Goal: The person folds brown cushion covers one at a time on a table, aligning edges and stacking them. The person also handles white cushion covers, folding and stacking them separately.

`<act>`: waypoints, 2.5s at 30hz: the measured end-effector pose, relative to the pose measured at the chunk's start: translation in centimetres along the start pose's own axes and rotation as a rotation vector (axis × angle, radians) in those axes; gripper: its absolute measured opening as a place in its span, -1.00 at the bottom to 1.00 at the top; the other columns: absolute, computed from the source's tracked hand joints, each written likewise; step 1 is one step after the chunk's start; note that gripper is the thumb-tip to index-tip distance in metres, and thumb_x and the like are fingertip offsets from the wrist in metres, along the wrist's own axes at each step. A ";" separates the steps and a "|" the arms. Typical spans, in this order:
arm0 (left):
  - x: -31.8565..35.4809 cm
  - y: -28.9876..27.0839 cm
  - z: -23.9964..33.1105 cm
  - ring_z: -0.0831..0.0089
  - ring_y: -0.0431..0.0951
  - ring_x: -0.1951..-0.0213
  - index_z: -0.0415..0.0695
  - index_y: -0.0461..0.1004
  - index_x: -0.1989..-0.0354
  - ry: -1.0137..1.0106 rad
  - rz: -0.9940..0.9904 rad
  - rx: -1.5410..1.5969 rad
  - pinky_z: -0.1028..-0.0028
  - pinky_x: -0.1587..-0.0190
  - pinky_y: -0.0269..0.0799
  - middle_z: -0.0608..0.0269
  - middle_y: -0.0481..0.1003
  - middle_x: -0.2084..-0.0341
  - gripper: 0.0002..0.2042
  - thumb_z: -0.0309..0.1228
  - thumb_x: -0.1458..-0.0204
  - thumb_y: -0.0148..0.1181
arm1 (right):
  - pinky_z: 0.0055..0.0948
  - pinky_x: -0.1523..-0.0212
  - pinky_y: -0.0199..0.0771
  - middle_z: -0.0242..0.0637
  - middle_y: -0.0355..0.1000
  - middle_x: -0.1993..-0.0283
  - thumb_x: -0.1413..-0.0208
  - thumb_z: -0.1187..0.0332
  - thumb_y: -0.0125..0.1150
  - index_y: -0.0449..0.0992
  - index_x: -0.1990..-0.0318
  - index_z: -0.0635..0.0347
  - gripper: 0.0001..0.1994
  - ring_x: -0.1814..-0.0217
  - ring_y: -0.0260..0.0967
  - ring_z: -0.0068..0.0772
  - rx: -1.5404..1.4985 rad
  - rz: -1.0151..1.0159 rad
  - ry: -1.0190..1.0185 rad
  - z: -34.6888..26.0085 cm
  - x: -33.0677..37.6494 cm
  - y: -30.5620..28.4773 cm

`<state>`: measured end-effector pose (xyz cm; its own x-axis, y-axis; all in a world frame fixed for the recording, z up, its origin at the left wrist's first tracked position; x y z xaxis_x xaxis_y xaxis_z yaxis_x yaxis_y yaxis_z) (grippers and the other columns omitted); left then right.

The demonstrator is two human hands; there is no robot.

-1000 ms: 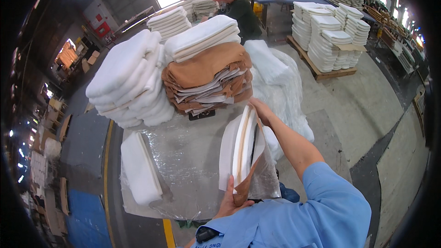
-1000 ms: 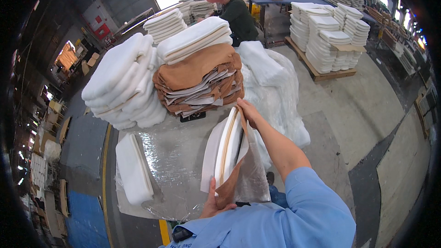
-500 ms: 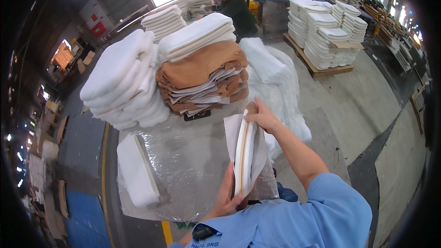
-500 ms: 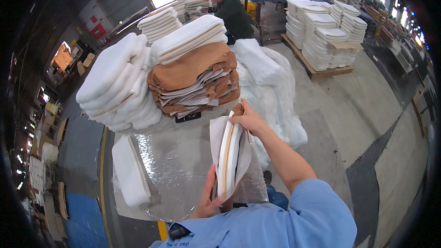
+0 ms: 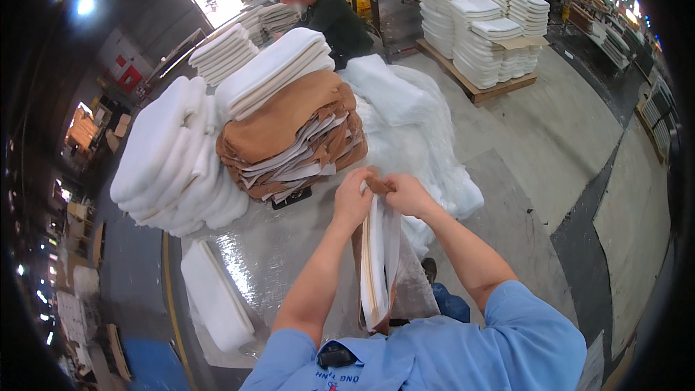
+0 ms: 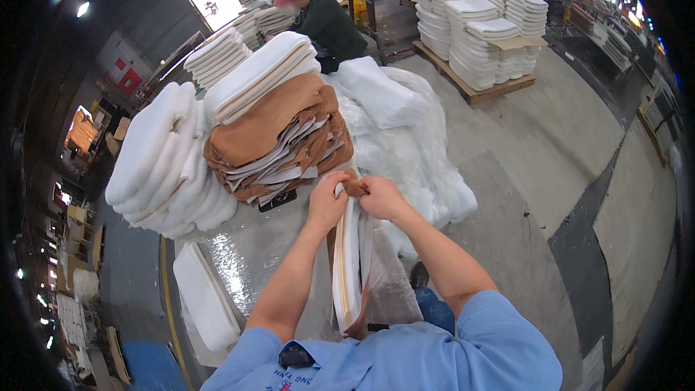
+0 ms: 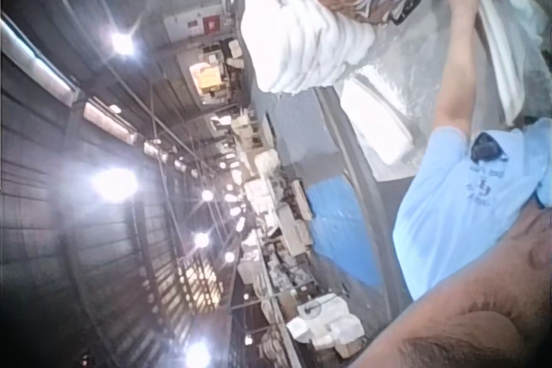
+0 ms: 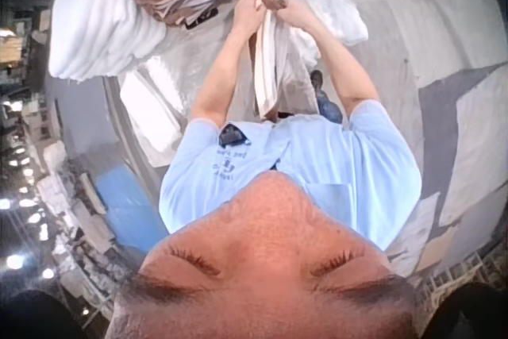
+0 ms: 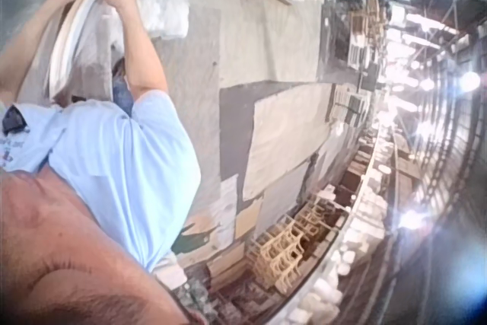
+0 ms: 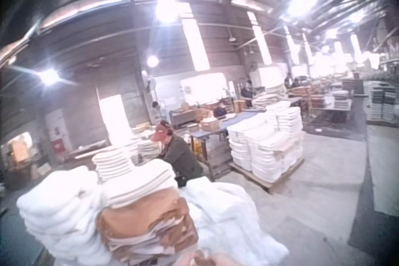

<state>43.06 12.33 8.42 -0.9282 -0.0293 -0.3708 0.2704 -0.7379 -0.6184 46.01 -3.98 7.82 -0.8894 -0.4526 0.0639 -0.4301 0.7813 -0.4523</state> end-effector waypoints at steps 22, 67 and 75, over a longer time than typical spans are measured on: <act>1.2 0.1 -0.3 0.09 0.58 0.12 -0.23 0.53 0.22 -0.069 0.232 0.212 0.31 0.01 0.48 0.03 0.55 0.19 -0.95 -0.58 -0.18 0.19 | -0.23 0.08 0.51 -0.34 0.58 0.23 -0.44 0.02 0.07 0.52 -0.11 0.16 -0.60 0.14 0.53 -0.28 -0.385 -0.150 0.141 3.7 -4.6 0.4; 37.7 -10.4 -7.4 0.23 0.61 0.07 -0.25 0.61 0.31 -0.838 0.703 0.972 0.23 -0.13 0.44 0.00 0.65 0.26 -0.49 0.01 -0.33 0.02 | -0.17 -0.25 0.42 -0.05 0.61 0.01 -0.36 0.11 0.06 0.62 0.17 0.31 -0.61 -0.11 0.51 -0.20 -1.056 0.015 0.468 13.7 9.0 2.9; 37.8 -11.1 -7.1 0.33 0.58 -0.02 -0.32 0.56 -0.03 -1.046 -0.116 0.742 0.29 -0.15 0.50 0.08 0.60 0.07 -0.56 -0.11 -0.34 0.14 | -0.30 -0.12 0.53 -0.12 0.63 0.08 -0.18 0.12 0.37 0.65 0.05 0.26 -0.63 0.05 0.59 -0.26 -0.096 -0.688 0.451 10.5 7.2 2.3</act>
<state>6.80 24.19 -3.59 -0.7860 -0.2033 0.5839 0.2822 -0.9582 0.0463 40.27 -9.97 -2.11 -0.3906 -0.6435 0.6583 -0.8941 0.4354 -0.1050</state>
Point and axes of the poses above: each hand's wrist, its own x-axis away from the middle knuckle, its own y-axis out of the palm, z = x × y, the point moved 5 cm from there along -x, towards the middle knuckle
